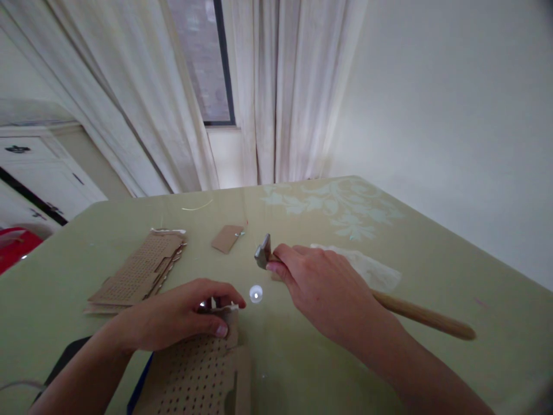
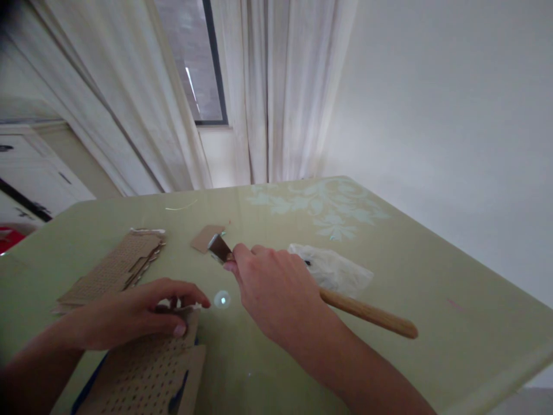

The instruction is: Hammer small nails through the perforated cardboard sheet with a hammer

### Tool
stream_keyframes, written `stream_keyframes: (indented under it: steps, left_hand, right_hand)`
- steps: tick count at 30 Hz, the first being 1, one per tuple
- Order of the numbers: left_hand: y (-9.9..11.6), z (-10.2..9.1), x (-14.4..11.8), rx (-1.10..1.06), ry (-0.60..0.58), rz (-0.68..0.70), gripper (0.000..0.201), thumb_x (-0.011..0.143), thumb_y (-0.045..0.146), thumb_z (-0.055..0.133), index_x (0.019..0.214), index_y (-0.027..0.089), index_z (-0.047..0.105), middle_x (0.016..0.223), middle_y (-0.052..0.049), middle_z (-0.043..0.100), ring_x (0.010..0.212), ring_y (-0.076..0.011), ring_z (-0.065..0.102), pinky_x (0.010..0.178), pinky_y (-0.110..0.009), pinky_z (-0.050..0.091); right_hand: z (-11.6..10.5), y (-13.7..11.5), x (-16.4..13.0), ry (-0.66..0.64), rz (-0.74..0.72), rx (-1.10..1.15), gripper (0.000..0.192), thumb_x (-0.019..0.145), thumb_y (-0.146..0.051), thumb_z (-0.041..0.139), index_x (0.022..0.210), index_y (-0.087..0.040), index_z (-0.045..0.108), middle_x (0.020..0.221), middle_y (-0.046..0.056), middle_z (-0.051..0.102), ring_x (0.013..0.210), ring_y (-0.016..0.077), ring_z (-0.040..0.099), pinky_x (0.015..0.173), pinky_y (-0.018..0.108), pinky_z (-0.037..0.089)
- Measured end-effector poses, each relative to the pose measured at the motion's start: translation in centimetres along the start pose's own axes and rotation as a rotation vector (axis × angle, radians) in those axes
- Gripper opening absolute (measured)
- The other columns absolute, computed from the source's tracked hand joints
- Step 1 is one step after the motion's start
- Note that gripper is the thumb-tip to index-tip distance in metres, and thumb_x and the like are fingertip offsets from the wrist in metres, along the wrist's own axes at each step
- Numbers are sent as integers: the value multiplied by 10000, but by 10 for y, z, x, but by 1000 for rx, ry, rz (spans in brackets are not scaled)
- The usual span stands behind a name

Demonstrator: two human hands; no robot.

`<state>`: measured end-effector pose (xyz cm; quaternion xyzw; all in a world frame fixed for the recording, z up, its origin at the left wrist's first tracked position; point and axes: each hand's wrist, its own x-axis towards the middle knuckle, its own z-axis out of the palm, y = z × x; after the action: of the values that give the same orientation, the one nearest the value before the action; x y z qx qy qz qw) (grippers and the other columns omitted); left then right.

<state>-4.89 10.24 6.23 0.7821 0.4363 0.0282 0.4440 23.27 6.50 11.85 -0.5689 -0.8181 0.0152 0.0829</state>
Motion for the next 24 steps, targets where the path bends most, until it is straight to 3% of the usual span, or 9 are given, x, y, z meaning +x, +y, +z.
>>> stream_keyframes:
  steps: [6, 11, 18, 24]
  left_hand:
    - [-1, -6, -3, -7, 92, 84, 376, 940, 429, 762, 1311, 378, 796, 1254, -6, 810, 1150, -259, 741, 1032, -340, 567]
    - [3, -12, -11, -1, 147, 117, 340, 1002, 442, 710, 1325, 373, 787, 1190, 3, 818, 1108, -240, 749, 988, -322, 581]
    - [4, -15, -21, 18, 257, 98, 329, 1012, 461, 692, 1313, 392, 806, 1200, 3, 841, 1080, -249, 769, 995, -350, 595]
    - [21, -22, -29, 18, 323, 137, 322, 1021, 435, 677, 1297, 361, 826, 1215, -8, 858, 1105, -255, 782, 1011, -351, 602]
  right_hand:
    - [12, 1, 1, -27, -59, -59, 293, 1158, -382, 493, 1037, -231, 712, 895, 53, 816, 736, 281, 783, 568, 334, 396]
    - [36, -2, 10, -68, -97, -59, 274, 1156, -363, 506, 1067, -219, 721, 961, 66, 820, 831, 282, 799, 626, 331, 476]
    - [73, -12, 23, -129, 19, -65, 238, 1146, -288, 511, 1319, -211, 656, 1103, 104, 755, 959, 300, 789, 730, 367, 559]
    - [105, -5, 33, -198, 75, -97, 269, 1125, -155, 456, 1305, -178, 654, 1151, 162, 726, 1015, 298, 785, 760, 354, 572]
